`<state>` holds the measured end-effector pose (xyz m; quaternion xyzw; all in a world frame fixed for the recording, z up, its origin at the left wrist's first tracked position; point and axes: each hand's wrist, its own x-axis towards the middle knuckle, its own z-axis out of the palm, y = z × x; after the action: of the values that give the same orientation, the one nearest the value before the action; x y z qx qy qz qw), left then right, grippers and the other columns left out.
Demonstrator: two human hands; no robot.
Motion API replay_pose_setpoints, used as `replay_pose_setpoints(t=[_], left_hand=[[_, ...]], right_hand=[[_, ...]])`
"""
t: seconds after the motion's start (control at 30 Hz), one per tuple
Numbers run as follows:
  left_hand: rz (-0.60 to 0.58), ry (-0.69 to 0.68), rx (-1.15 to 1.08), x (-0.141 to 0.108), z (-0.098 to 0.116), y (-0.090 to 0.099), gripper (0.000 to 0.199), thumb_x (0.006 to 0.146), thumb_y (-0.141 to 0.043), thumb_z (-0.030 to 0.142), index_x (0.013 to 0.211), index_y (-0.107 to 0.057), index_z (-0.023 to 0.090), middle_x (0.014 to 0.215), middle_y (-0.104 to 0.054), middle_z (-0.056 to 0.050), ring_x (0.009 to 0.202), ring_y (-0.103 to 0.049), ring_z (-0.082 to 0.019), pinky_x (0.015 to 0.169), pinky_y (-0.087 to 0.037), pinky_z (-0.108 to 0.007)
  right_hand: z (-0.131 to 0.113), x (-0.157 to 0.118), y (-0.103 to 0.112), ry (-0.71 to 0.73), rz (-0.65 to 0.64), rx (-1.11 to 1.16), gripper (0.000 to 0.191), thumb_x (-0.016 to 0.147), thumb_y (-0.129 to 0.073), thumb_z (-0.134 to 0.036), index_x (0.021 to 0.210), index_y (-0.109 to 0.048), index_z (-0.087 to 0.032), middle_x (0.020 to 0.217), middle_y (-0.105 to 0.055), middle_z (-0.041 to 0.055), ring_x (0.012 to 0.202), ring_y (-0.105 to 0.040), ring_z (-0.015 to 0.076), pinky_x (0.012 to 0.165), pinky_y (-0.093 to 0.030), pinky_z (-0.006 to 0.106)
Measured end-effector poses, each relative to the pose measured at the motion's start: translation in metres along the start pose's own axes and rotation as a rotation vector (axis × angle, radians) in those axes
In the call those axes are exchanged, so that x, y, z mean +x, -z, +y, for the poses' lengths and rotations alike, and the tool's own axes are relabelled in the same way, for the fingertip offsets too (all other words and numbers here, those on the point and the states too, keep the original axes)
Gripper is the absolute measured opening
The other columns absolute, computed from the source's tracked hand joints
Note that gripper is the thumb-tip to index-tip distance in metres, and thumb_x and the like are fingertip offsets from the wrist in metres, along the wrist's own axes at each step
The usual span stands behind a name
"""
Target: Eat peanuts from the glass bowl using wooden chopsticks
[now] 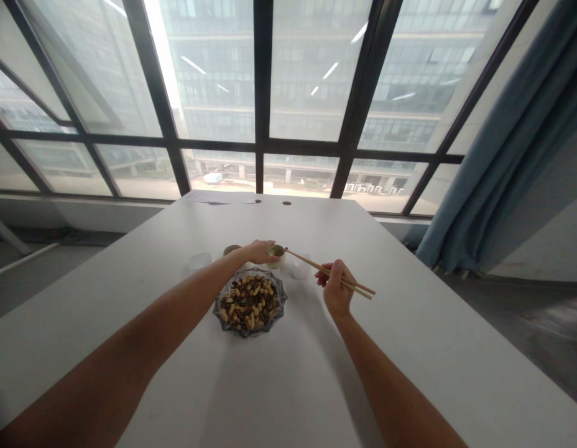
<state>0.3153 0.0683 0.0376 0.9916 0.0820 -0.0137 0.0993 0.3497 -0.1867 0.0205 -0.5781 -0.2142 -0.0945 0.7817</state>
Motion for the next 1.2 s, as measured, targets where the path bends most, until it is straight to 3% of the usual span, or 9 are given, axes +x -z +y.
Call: replay_pose_setpoints(t=[0.13,0.3,0.6,0.77,0.87,0.97,1.07,1.2], left_hand=[[0.101,-0.111,-0.019,-0.004,-0.002,0.001,0.077,0.070,-0.070,0.059,0.132,-0.055,0.015,0.133,-0.060,-0.016,0.120,-0.057,-0.032,0.101,-0.042,-0.036],[0.178,-0.261,0.041,-0.012,-0.009,0.001,0.076,0.064,-0.079,0.049,0.129,-0.057,0.015,0.131,-0.060,-0.014,0.119,-0.057,-0.029,0.104,-0.040,-0.035],[0.175,-0.241,0.054,-0.020,-0.007,0.003,0.073,0.067,-0.077,0.049,0.129,-0.057,0.017,0.130,-0.060,-0.013,0.117,-0.058,-0.029,0.102,-0.042,-0.036],[0.144,-0.162,0.043,-0.018,-0.008,0.005,0.076,0.068,-0.075,0.053,0.132,-0.055,0.017,0.132,-0.061,-0.013,0.120,-0.057,-0.030,0.104,-0.041,-0.037],[0.110,-0.075,0.014,-0.016,-0.010,0.006,0.076,0.073,-0.070,0.056,0.135,-0.053,0.016,0.133,-0.061,-0.014,0.120,-0.058,-0.030,0.102,-0.042,-0.037],[0.066,0.000,0.000,-0.017,-0.009,0.007,0.074,0.080,-0.061,0.059,0.138,-0.049,0.014,0.134,-0.060,-0.016,0.119,-0.059,-0.031,0.100,-0.043,-0.038],[0.076,0.017,0.017,-0.025,-0.006,0.007,0.072,0.086,-0.054,0.058,0.141,-0.044,0.012,0.139,-0.055,-0.019,0.126,-0.054,-0.032,0.108,-0.036,-0.044],[0.274,-0.011,0.016,-0.056,-0.013,0.009,0.062,0.093,-0.043,0.055,0.141,-0.045,0.015,0.146,-0.050,-0.015,0.136,-0.044,-0.030,0.117,-0.020,-0.051]], right_hand=[[0.001,0.000,0.001,0.057,-0.043,-0.038,0.053,0.086,-0.052,-0.067,0.071,-0.062,-0.017,0.052,-0.063,0.0012,0.040,-0.052,0.0108,0.040,-0.039,0.024],[0.003,-0.006,0.003,0.116,-0.163,-0.154,0.048,0.086,-0.055,-0.064,0.071,-0.066,-0.019,0.055,-0.065,0.0022,0.043,-0.054,0.0120,0.043,-0.043,0.025],[0.007,-0.014,-0.007,0.139,-0.408,-0.302,0.029,0.079,-0.070,-0.051,0.074,-0.072,-0.023,0.059,-0.066,0.0005,0.054,-0.058,0.0156,0.055,-0.046,0.028],[0.005,-0.009,-0.006,0.168,-0.368,-0.336,0.039,0.092,-0.054,-0.054,0.078,-0.070,-0.020,0.067,-0.068,0.0036,0.058,-0.060,0.0151,0.055,-0.048,0.027],[-0.008,-0.005,-0.007,0.110,-0.293,-0.250,0.050,0.091,-0.050,-0.062,0.075,-0.068,-0.018,0.063,-0.068,0.0052,0.052,-0.059,0.0142,0.049,-0.047,0.026],[-0.028,-0.002,-0.010,-0.004,-0.256,-0.141,0.062,0.087,-0.046,-0.071,0.059,-0.062,-0.018,0.045,-0.059,0.0036,0.037,-0.050,0.0115,0.036,-0.040,0.023],[-0.044,-0.001,-0.012,-0.119,-0.373,-0.103,0.066,0.081,-0.051,-0.075,0.049,-0.058,-0.018,0.034,-0.051,0.0020,0.028,-0.042,0.0094,0.029,-0.031,0.021],[-0.049,-0.007,-0.016,-0.278,-0.619,-0.151,0.067,0.075,-0.054,-0.078,0.046,-0.057,-0.018,0.030,-0.049,0.0009,0.024,-0.037,0.0083,0.025,-0.025,0.019]])
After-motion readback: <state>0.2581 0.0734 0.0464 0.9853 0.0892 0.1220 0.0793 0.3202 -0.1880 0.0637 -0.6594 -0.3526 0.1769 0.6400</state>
